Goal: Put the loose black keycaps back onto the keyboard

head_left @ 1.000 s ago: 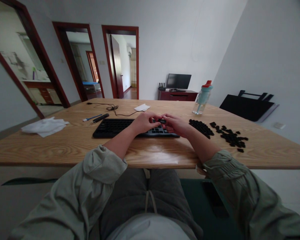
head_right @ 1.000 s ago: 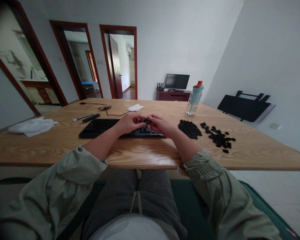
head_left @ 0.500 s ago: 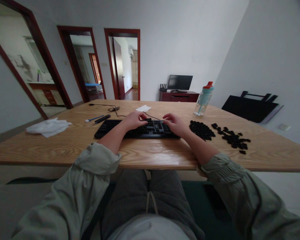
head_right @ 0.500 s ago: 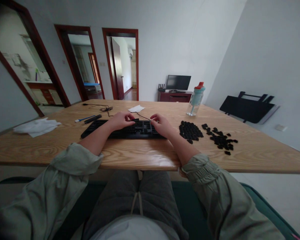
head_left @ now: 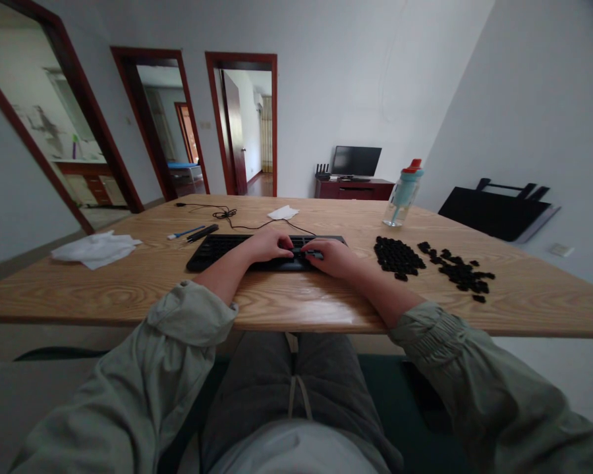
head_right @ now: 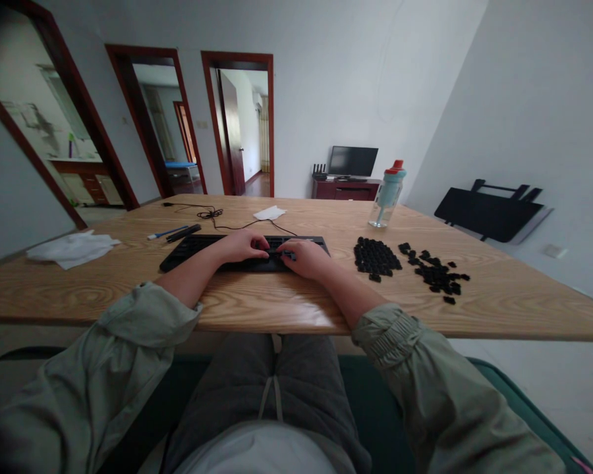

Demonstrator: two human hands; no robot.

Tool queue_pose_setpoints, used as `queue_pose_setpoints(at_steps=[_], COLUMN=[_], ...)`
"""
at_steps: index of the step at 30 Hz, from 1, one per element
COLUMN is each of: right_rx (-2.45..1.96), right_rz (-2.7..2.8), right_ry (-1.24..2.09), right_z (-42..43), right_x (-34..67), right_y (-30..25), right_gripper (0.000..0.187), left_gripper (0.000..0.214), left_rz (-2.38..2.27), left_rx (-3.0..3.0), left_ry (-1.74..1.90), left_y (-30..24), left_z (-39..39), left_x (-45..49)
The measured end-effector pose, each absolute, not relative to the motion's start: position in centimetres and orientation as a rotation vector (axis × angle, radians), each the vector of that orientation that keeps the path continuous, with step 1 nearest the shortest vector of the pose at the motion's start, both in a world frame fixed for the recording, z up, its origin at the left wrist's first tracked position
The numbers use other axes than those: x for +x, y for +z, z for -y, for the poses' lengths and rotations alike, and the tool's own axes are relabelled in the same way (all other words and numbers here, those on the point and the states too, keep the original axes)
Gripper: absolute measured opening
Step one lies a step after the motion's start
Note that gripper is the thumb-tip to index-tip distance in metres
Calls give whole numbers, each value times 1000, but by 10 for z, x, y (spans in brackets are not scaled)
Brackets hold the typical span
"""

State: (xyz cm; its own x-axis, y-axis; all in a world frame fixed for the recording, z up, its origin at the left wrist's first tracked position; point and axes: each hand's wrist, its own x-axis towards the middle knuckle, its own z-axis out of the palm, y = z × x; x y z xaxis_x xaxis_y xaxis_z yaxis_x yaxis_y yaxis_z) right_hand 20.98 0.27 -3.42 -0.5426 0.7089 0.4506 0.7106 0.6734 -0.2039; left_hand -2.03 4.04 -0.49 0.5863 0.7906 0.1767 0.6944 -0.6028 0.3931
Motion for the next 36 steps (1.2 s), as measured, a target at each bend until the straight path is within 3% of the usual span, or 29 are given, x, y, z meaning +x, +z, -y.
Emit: queue_pose_setpoints(at_steps=[8, 18, 36], right_rx=[-1134, -1305, -1308], right_rz=[2410, 2284, 2213], right_ry=[1, 52, 172], right_z=[-6, -37, -56], right_x=[202, 201, 201], right_y=[-37, -13, -32], right_gripper=[28, 24, 24], left_gripper=[28, 29, 27], left_rz=[-1181, -1161, -1186], left_rx=[2565, 2484, 2457], left_ry=[443, 665, 716], left_y=[-8, -10, -21], left_z=[-43, -79, -89], left_x=[-21, -9, -10])
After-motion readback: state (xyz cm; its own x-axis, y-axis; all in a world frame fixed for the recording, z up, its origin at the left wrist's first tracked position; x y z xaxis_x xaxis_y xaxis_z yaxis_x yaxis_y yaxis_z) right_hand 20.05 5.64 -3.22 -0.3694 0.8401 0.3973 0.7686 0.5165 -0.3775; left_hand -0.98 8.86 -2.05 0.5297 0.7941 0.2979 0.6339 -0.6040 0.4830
